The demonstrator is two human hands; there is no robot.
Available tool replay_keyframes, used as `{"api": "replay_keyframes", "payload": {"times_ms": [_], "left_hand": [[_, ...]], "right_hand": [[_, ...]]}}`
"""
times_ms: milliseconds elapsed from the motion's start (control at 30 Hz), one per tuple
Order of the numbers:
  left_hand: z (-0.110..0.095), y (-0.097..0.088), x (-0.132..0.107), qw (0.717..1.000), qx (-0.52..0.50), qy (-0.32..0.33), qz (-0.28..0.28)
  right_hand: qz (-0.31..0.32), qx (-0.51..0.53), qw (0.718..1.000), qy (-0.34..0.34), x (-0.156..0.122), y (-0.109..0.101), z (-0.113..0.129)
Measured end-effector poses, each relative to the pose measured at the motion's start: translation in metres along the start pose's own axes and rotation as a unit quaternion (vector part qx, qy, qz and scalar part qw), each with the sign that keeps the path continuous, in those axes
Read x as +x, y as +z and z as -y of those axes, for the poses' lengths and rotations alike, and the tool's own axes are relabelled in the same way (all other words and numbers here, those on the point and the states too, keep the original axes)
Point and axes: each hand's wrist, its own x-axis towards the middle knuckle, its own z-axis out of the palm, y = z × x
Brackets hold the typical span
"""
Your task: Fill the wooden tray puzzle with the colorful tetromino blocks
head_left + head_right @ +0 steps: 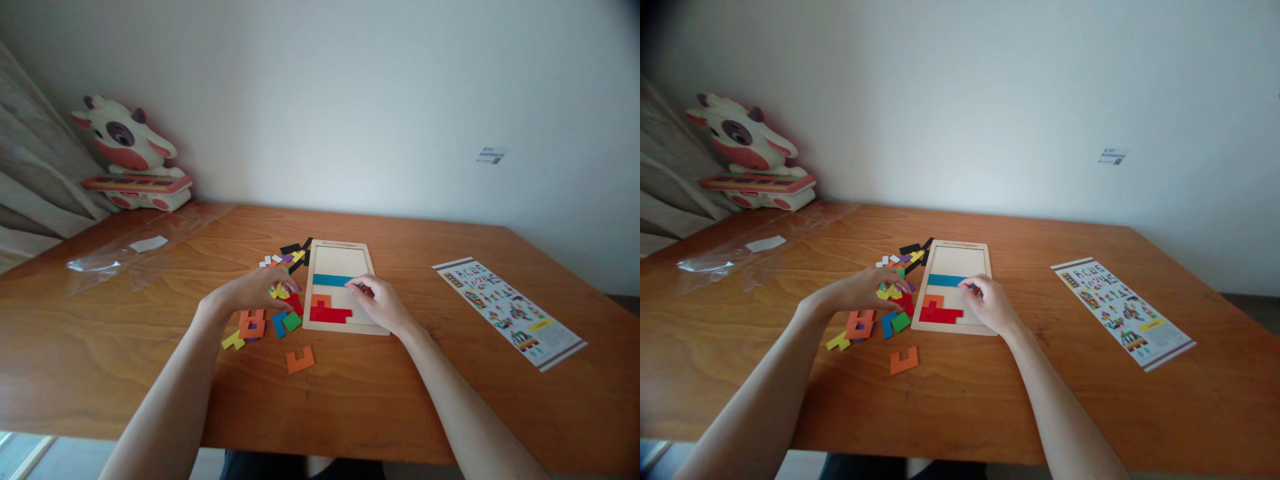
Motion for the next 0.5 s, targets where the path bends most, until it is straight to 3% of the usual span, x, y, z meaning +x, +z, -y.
{"api": "replay_keyframes", "payload": {"times_ms": [67,333,500], "left_hand": [[0.0,0.004,0.001,1.0,-0.002,0.019,-0.005],[0.013,0.008,0.002,0.999,-0.009,-0.004,-0.035],[0.009,0.008,0.003,0.999,-0.019,-0.044,-0.01]], "right_hand": [[0.0,-0.004,1.0,-0.003,0.0,0.0,0.0],[0.007,-0.005,1.0,-0.004,0.0,-0.001,0.003],[0.007,-0.007,1.0,-0.005,-0.001,-0.001,0.002]]}}
